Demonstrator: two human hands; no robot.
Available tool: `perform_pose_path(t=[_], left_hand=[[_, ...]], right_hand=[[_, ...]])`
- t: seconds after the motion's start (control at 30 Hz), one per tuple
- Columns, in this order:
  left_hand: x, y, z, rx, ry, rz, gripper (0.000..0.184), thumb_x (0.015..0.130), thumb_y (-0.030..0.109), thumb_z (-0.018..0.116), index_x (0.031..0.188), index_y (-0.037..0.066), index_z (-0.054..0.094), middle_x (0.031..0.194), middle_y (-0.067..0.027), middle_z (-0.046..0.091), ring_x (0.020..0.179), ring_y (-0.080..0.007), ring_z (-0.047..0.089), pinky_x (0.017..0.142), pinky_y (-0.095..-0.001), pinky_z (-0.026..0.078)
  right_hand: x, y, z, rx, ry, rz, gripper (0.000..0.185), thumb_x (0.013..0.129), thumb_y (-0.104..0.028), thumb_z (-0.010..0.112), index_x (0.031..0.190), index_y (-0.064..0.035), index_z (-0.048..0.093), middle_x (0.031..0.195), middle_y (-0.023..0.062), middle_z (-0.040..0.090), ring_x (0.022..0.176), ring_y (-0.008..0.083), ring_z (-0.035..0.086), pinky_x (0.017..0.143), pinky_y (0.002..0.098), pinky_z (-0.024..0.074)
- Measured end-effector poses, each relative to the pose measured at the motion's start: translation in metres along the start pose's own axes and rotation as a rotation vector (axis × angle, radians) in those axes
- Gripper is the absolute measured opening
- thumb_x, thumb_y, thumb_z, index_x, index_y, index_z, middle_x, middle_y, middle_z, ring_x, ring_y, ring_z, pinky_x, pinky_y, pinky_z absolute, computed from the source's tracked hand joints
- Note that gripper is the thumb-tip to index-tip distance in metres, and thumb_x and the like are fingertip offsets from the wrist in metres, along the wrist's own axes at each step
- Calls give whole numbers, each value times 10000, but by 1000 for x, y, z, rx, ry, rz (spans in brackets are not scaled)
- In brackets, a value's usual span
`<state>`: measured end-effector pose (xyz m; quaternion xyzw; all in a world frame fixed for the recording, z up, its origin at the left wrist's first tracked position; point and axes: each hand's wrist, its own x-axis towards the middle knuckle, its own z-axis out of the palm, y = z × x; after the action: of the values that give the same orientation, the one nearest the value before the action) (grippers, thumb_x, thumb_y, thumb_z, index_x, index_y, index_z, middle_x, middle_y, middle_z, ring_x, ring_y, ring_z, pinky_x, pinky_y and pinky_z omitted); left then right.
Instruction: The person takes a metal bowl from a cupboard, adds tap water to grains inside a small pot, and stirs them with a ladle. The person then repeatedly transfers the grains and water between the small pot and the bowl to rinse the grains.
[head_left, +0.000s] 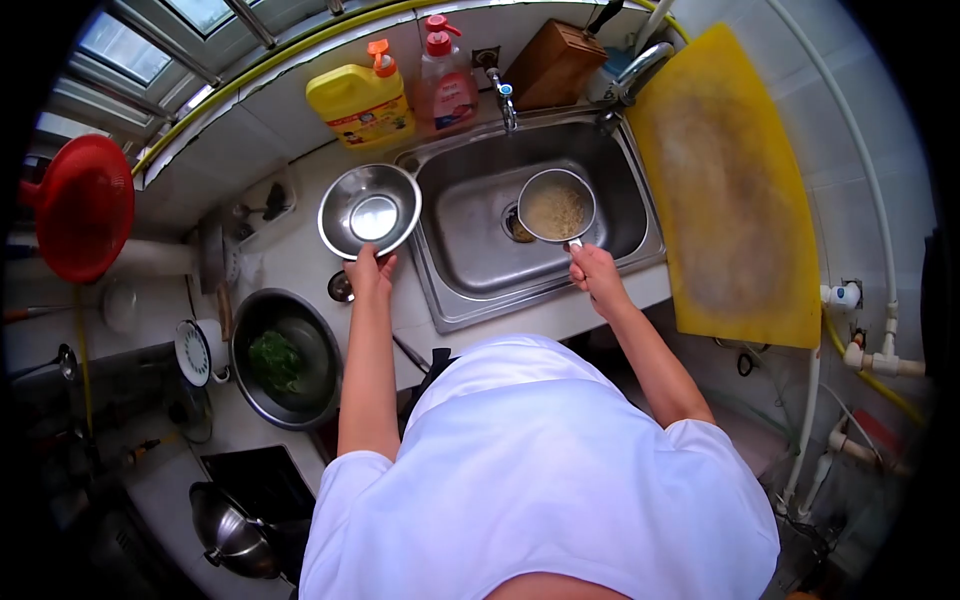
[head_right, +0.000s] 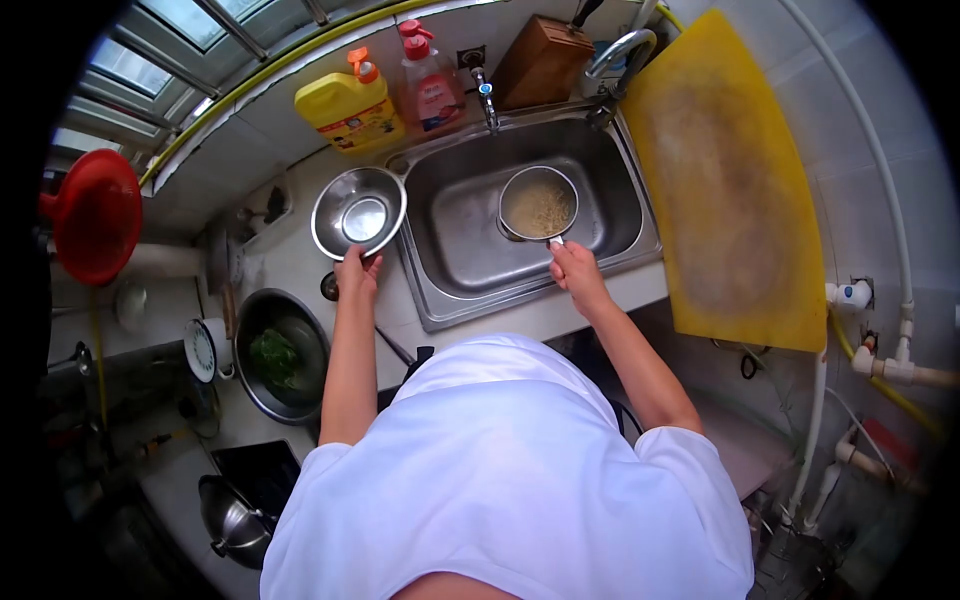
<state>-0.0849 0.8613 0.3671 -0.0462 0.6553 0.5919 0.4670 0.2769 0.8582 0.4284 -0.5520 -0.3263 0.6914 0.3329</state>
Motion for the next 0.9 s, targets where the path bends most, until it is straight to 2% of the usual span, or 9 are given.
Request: perform_pose_path(t=[0.07, 0.2, 0.27, 0.43, 0.5, 0.6, 0.73, 0.83, 0.9], left_hand=[[-31, 0, -4, 36, -80, 30, 309, 723, 7, 487, 1032, -3, 478, 764, -106, 595, 551, -199, 611, 403, -245, 504], [-76, -14, -6, 127, -265, -99, 342, 701, 6, 489, 1043, 7, 470, 765, -96, 598, 592, -199, 629, 405, -238, 505], [-93, -23, 0, 132, -291, -87, 345, 710, 4, 481, 1054, 5, 458, 780, -106, 603, 597, -201, 628, 417, -243, 510], [-112, -36, 11, 208, -425, -84, 470, 727, -12, 448, 1183, 40, 351, 870, -128, 595, 631, -193, 631, 424, -232, 513], [-109, -35, 19, 238, -465, -128, 479, 724, -11, 453, 1188, 48, 348, 868, -118, 591, 626, -188, 627, 425, -231, 513], [-115, -30, 33, 258, -535, -163, 503, 717, -7, 464, 1199, 65, 337, 861, -93, 580, 638, -170, 616, 439, -228, 512], [-115, -27, 37, 312, -598, -167, 480, 719, -1, 471, 1179, 45, 343, 877, -96, 579, 690, -167, 613, 456, -224, 511], [-109, -35, 42, 310, -692, -186, 455, 713, 14, 489, 1153, 38, 378, 877, -100, 577, 660, -171, 609, 454, -234, 516], [-110, -37, 43, 319, -661, -167, 455, 713, 6, 482, 1154, 33, 377, 878, -104, 577, 656, -174, 610, 449, -233, 515]], right_hand=[[-9, -14, 0, 83, -79, 1, 226, 900, -261, 477, 896, -39, 517, 555, -51, 408, 441, 26, 331, 427, 158, 297], [-11, -39, 7, 59, -163, -17, 243, 915, -254, 452, 936, -21, 515, 535, -55, 386, 414, 29, 304, 476, 165, 336], [-4, -47, 13, 83, -221, 23, 269, 938, -227, 398, 1007, 3, 518, 509, -66, 353, 390, 23, 263, 574, 186, 385], [-14, -52, 16, 110, -235, 33, 245, 926, -233, 428, 945, -6, 519, 522, -53, 373, 404, 33, 288, 540, 183, 369], [-11, -48, 23, 73, -206, -38, 249, 921, -237, 437, 943, -3, 519, 524, -48, 382, 415, 31, 304, 494, 168, 345], [-11, -42, 27, -33, -133, -27, 259, 921, -227, 431, 990, 6, 523, 514, -61, 373, 397, 27, 285, 554, 176, 365], [-30, -42, 30, -111, -103, -48, 250, 919, -238, 435, 973, -11, 525, 517, -60, 382, 408, 22, 293, 434, 148, 282], [-29, -38, 41, -96, -85, -82, 231, 900, -264, 469, 894, -39, 519, 529, -48, 411, 430, 19, 330, 381, 168, 253], [-37, -35, 43, -166, -41, -82, 226, 897, -270, 475, 867, -50, 516, 528, -48, 411, 428, 19, 333, 379, 171, 255]])
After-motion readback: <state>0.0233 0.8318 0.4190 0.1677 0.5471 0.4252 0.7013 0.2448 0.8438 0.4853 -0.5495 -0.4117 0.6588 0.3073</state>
